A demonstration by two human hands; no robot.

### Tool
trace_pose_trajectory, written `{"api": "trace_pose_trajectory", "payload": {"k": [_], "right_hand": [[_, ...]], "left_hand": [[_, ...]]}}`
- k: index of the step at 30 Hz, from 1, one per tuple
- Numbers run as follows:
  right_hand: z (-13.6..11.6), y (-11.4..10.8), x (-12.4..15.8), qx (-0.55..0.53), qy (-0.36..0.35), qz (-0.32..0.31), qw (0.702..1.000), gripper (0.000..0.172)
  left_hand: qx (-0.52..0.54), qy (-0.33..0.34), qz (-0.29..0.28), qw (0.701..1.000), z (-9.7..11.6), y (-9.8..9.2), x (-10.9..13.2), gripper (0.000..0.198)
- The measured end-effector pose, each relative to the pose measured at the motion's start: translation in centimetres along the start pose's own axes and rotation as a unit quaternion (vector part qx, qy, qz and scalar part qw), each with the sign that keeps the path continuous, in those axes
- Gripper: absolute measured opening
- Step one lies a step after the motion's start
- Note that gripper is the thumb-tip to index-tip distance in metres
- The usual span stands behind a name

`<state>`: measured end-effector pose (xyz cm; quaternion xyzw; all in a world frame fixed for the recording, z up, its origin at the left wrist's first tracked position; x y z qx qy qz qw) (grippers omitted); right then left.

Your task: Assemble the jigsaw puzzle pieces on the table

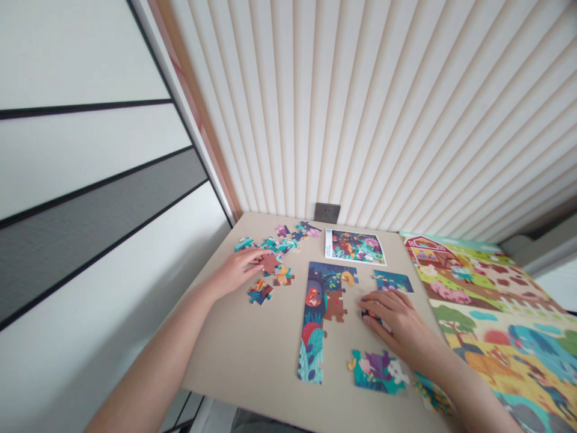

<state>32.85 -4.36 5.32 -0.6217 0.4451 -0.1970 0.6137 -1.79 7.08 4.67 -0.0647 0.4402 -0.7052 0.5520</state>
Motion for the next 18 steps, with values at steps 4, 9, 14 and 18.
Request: {"api": "trace_pose_trajectory", "payload": {"k": [4, 9, 14, 18], "right_hand": [[0.0, -0.1, 0.0, -0.003, -0.002, 0.002, 1.0, 0.025], [0.1, -0.1, 0.0, -0.005, 0.0, 0.01, 1.0, 0.026], [-0.4, -0.9, -0.3, -0.018, -0.006, 0.032, 0.999, 0.025], [-0.8, -1.3, -0.6, -0.028, 0.008, 0.039, 0.999, 0.026]], "left_hand": [[0.006, -0.013, 0.004, 1.0, 0.1, 0.0, -0.1, 0.034], [0.009, -0.045, 0.002, 0.999, -0.2, -0.2, -0.2, 0.027], [0.107, -0.114, 0.033, 0.987, 0.5, 0.3, -0.2, 0.026], [0.26, -0.19, -0.007, 0.947, 3.5, 4.4, 0.2, 0.028]]}}
Point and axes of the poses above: each hand's wrist, its own x-axis away from the middle knuckle, its own y-axis out of the palm, z = x × y, the point moved 10 cm from there along -x, towards the middle knuckle, and after that the axes turned 6 degrees about z, right-handed, at the moved point
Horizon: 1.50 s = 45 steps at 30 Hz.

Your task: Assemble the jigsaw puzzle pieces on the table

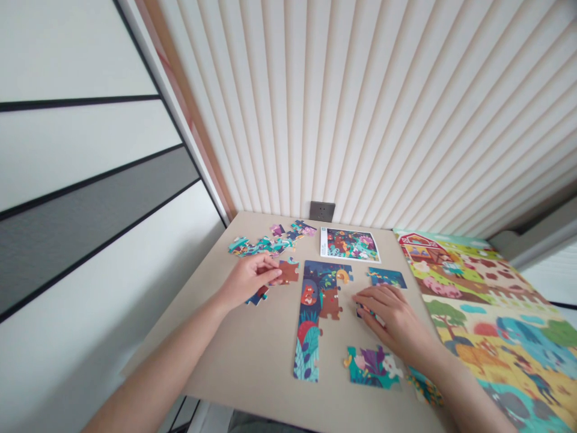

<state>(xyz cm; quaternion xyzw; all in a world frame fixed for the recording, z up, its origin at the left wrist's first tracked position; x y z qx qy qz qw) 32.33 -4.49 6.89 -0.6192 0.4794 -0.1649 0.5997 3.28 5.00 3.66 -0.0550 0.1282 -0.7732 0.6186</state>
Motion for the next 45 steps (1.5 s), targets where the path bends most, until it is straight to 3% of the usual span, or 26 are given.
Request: {"api": "trace_pose_trajectory", "payload": {"k": [5, 10, 19, 28, 38, 40, 45], "right_hand": [[-0.8, 0.3, -0.3, -0.026, 0.021, -0.001, 0.999, 0.031], [-2.9, 0.9, -0.8, -0.085, 0.009, -0.004, 0.996, 0.047], [-4.0, 1.3, -1.1, -0.141, -0.008, 0.033, 0.989, 0.057], [-5.3, 1.8, -0.8, -0.264, 0.002, -0.023, 0.964, 0.058], [-6.4, 2.1, -0.6, -0.33, 0.028, -0.08, 0.94, 0.05], [-6.4, 2.2, -0.6, -0.325, 0.032, -0.086, 0.941, 0.047], [-5.0, 2.2, -0.7, -0.342, 0.072, -0.054, 0.935, 0.044]], "left_hand": [[0.085, -0.068, -0.083, 0.991, 0.5, 6.6, 2.0, 0.028], [0.121, -0.124, -0.132, 0.976, -0.2, 9.2, 3.0, 0.031], [0.176, -0.152, -0.178, 0.956, 0.4, 10.8, 4.0, 0.036], [0.132, -0.152, -0.285, 0.937, -0.5, 12.6, 5.8, 0.038], [0.121, -0.133, -0.36, 0.915, 0.8, 13.8, 7.8, 0.04], [0.11, -0.109, -0.348, 0.924, 1.1, 13.5, 7.5, 0.041], [-0.024, 0.021, -0.252, 0.967, 2.2, 11.4, 5.8, 0.055]]}}
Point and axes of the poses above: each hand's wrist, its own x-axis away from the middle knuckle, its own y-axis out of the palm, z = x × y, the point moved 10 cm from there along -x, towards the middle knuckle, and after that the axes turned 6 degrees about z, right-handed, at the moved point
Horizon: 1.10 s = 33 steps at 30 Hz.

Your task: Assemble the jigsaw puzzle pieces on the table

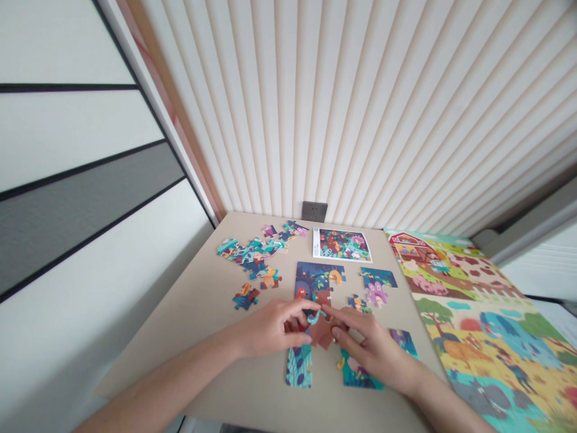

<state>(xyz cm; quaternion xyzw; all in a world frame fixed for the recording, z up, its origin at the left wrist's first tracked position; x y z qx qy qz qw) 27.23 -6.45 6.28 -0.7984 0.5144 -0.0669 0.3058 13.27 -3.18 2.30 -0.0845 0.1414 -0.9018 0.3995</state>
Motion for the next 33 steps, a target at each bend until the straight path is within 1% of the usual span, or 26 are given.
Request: {"api": "trace_pose_trajectory", "payload": {"k": [4, 6, 8, 12, 15, 18, 22, 25, 29, 33], "right_hand": [[1.2, -0.5, 0.0, -0.006, 0.035, 0.029, 0.999, 0.045], [1.5, -0.6, -0.1, -0.016, 0.047, 0.035, 0.998, 0.045], [1.6, -0.7, -0.2, -0.018, 0.049, 0.044, 0.998, 0.044], [1.7, -1.4, -0.2, 0.03, 0.024, 0.076, 0.996, 0.047], [1.6, -1.3, -0.2, 0.055, -0.004, 0.072, 0.996, 0.055], [1.4, -1.4, -0.2, 0.062, -0.019, 0.074, 0.995, 0.055], [1.1, -1.6, -0.2, 0.067, -0.028, 0.09, 0.993, 0.05], [1.1, -1.9, -0.2, 0.075, -0.031, 0.099, 0.992, 0.048], [1.3, -2.3, -0.2, 0.083, -0.031, 0.109, 0.99, 0.044], [0.8, -2.2, -0.2, 0.098, -0.049, 0.1, 0.989, 0.045]], "left_hand": [[-0.123, 0.069, 0.044, 0.989, 0.9, -0.9, 0.0, 0.05], [-0.162, 0.103, 0.064, 0.979, 1.4, -1.1, 0.0, 0.045], [-0.185, 0.124, 0.083, 0.971, 1.8, -1.3, 0.0, 0.039], [-0.212, 0.122, 0.111, 0.963, 1.8, -1.6, -0.1, 0.032], [-0.227, 0.114, 0.133, 0.958, 1.5, -2.1, -0.2, 0.031], [-0.234, 0.111, 0.15, 0.954, 1.3, -2.4, -0.1, 0.032], [-0.25, 0.113, 0.152, 0.95, 1.4, -2.4, -0.1, 0.032], [-0.26, 0.121, 0.142, 0.947, 1.9, -2.3, -0.1, 0.033], [-0.289, 0.136, 0.128, 0.939, 2.4, -2.2, -0.1, 0.025], [-0.307, 0.146, 0.123, 0.933, 2.7, -2.1, -0.1, 0.019]]}}
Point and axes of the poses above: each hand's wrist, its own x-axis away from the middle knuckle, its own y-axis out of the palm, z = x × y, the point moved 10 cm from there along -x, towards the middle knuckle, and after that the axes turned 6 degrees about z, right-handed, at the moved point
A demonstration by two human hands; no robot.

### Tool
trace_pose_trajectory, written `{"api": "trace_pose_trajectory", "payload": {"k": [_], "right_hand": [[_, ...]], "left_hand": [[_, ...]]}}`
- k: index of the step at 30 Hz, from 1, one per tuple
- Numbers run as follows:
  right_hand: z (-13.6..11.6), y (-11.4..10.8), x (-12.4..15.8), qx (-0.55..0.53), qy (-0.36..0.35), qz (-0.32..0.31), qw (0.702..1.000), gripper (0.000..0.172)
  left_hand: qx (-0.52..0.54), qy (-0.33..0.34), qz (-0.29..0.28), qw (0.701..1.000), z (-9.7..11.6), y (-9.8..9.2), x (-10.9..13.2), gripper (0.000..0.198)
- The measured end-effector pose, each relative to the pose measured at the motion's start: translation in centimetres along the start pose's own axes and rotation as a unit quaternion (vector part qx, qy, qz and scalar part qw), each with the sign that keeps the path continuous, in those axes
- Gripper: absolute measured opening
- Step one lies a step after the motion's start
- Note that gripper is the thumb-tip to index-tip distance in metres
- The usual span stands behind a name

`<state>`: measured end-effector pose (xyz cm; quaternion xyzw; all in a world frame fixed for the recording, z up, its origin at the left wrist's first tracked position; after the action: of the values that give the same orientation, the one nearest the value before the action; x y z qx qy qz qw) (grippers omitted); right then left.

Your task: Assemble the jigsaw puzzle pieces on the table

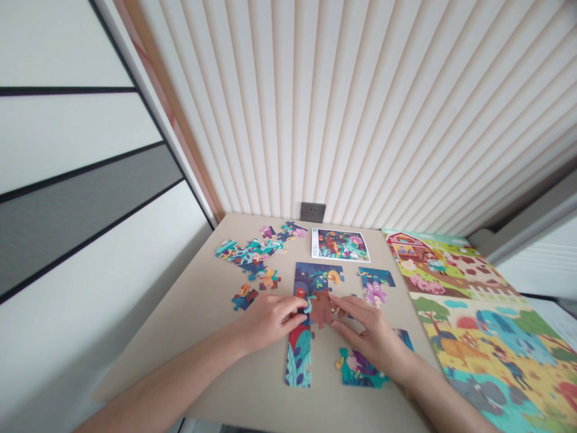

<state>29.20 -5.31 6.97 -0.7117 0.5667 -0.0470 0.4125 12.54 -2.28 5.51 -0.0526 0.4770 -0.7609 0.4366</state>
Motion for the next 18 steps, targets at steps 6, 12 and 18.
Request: {"api": "trace_pose_trajectory", "payload": {"k": [6, 12, 18], "right_hand": [[-0.57, 0.23, 0.15, 0.017, -0.023, -0.017, 0.999, 0.047], [-0.57, 0.27, 0.42, 0.031, -0.028, -0.027, 0.999, 0.051], [-0.66, 0.25, 0.49, 0.044, -0.038, -0.026, 0.998, 0.05]], "left_hand": [[-0.013, 0.006, 0.001, 1.0, -0.01, -0.02, 0.03, 0.021], [-0.006, 0.0, -0.011, 1.0, -0.11, 0.26, 0.06, 0.022], [-0.016, 0.02, -0.011, 1.0, 0.05, 0.34, 0.04, 0.019]]}}
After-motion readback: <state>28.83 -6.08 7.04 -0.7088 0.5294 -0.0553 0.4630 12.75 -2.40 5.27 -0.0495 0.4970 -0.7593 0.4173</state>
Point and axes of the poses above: each hand's wrist, its own x-axis away from the middle knuckle, its own y-axis out of the palm, z = x × y, the point moved 10 cm from there along -x, towards the middle knuckle, and after that the axes turned 6 degrees about z, right-handed, at the moved point
